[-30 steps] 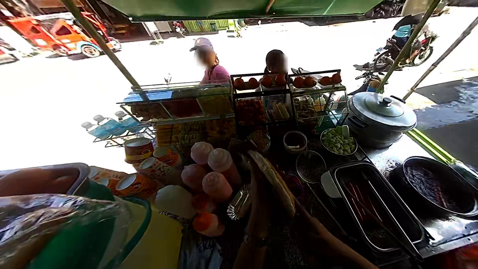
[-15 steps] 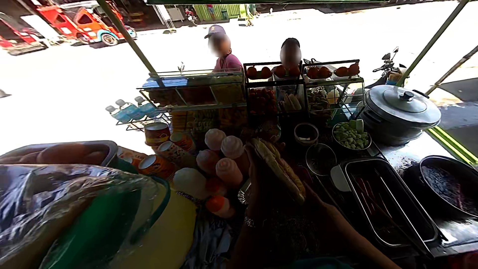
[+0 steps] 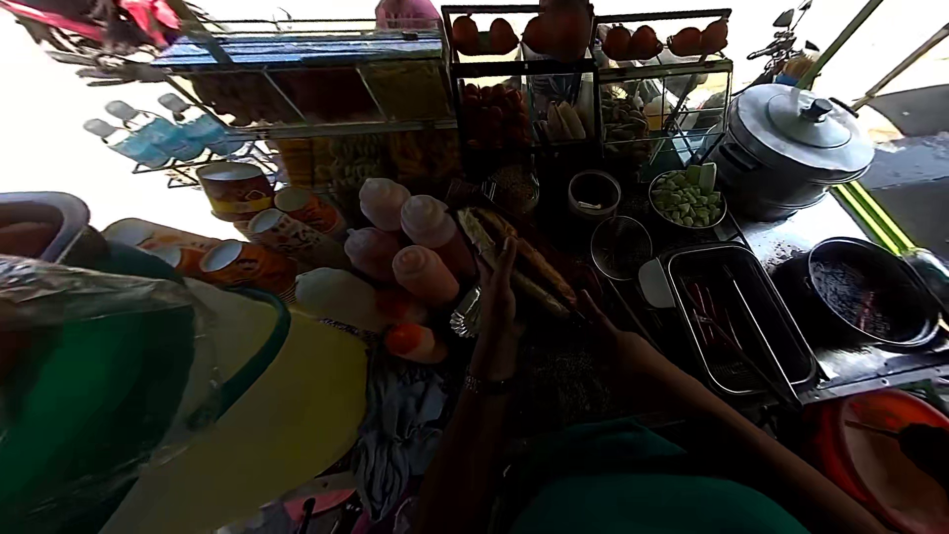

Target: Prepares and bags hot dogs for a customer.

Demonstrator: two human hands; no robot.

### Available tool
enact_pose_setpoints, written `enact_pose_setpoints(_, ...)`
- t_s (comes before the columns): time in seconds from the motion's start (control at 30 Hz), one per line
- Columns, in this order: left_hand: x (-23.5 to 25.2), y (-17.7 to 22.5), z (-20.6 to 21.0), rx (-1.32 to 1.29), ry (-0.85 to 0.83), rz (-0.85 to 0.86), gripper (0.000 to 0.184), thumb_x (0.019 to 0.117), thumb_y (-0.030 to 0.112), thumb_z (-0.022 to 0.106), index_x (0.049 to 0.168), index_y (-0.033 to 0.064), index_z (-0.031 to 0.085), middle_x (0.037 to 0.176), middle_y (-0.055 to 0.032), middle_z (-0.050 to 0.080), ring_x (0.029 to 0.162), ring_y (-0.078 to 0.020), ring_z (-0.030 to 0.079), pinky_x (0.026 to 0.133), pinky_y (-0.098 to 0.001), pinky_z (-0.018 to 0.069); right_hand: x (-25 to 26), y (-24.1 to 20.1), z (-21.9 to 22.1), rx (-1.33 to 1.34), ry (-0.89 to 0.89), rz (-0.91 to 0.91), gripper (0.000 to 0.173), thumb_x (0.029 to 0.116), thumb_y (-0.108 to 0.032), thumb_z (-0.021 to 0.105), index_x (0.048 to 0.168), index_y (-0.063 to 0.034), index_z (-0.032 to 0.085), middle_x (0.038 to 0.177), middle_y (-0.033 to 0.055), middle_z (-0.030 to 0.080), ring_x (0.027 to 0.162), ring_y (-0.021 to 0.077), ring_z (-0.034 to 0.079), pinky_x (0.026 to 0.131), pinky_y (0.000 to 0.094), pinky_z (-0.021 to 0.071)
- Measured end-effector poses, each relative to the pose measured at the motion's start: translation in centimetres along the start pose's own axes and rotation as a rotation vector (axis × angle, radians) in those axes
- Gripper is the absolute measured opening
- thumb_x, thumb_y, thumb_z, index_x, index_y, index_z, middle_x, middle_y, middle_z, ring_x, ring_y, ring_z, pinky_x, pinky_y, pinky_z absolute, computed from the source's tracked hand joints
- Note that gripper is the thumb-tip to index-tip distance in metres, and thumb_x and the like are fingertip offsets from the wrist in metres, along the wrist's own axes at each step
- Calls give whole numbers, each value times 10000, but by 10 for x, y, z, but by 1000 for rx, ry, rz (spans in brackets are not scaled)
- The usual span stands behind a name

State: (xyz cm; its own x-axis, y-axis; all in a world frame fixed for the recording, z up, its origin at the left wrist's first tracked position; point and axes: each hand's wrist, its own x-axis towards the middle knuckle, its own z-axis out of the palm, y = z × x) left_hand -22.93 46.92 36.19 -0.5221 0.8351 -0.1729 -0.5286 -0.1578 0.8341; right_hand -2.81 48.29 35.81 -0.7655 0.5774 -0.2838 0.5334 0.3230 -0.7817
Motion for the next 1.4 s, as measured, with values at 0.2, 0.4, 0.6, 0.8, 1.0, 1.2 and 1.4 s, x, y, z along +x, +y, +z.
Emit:
enact_pose_setpoints(0.2,-4,-18,-21,-147,-140,-26,438,1061,456,463,1389,174,534,1231,-85,696,1083,-206,705,858,-413,621,6,37,-9,718,-265,71,611,1117,-320,350,1651,-321,52,878,-30,574,477,33,391,398,186,334)
enact_pose_setpoints(0.4,-1,-58,-52,60,-128,-55,472,1098,388,292,1381,51,460,1195,-144,695,1068,-295,708,872,-474,615,-17,51,20,207,22,-152,592,1105,-217,434,1639,-83,215,1002,238,677,802,310,653,794,493,539)
enact_pose_setpoints(0.6,-32,-58,-69,-40,-151,-199,436,1077,457,375,1329,137,529,1244,-86,710,1113,-320,707,864,-525,620,-54,124,63,-57,101,205,497,1104,-224,402,1598,-275,383,1283,265,616,943,454,678,792,635,522)
enact_pose_setpoints(0.8,-41,-62,-74,-271,-381,-383,608,851,531,722,1310,140,643,1325,-144,665,1230,-354,639,990,-579,536,-35,157,88,-191,441,32,475,984,-229,673,1451,-185,597,1447,249,549,1368,468,481,1125,609,386)
enact_pose_setpoints(1.0,-50,-68,-53,-290,-400,-436,598,845,481,733,1320,132,630,1336,-149,656,1258,-349,620,1008,-551,531,-77,211,-26,-161,842,733,987,815,-436,848,1617,-181,331,1625,326,255,1507,548,189,1179,716,180)
enact_pose_setpoints(1.2,-52,-85,-33,-332,-447,-458,564,876,458,682,1319,111,631,1341,-168,651,1263,-375,615,1011,-567,524,-104,257,-46,-114,668,787,868,951,-346,735,1602,-5,274,1405,289,535,1288,459,532,1051,610,433)
enact_pose_setpoints(1.4,-55,-95,-21,-351,-461,-433,551,894,471,662,1321,123,649,1349,-162,651,1282,-363,605,1031,-556,514,-175,247,-75,-157,877,722,553,1064,-341,553,1458,44,496,1327,289,592,1173,456,624,981,598,510)
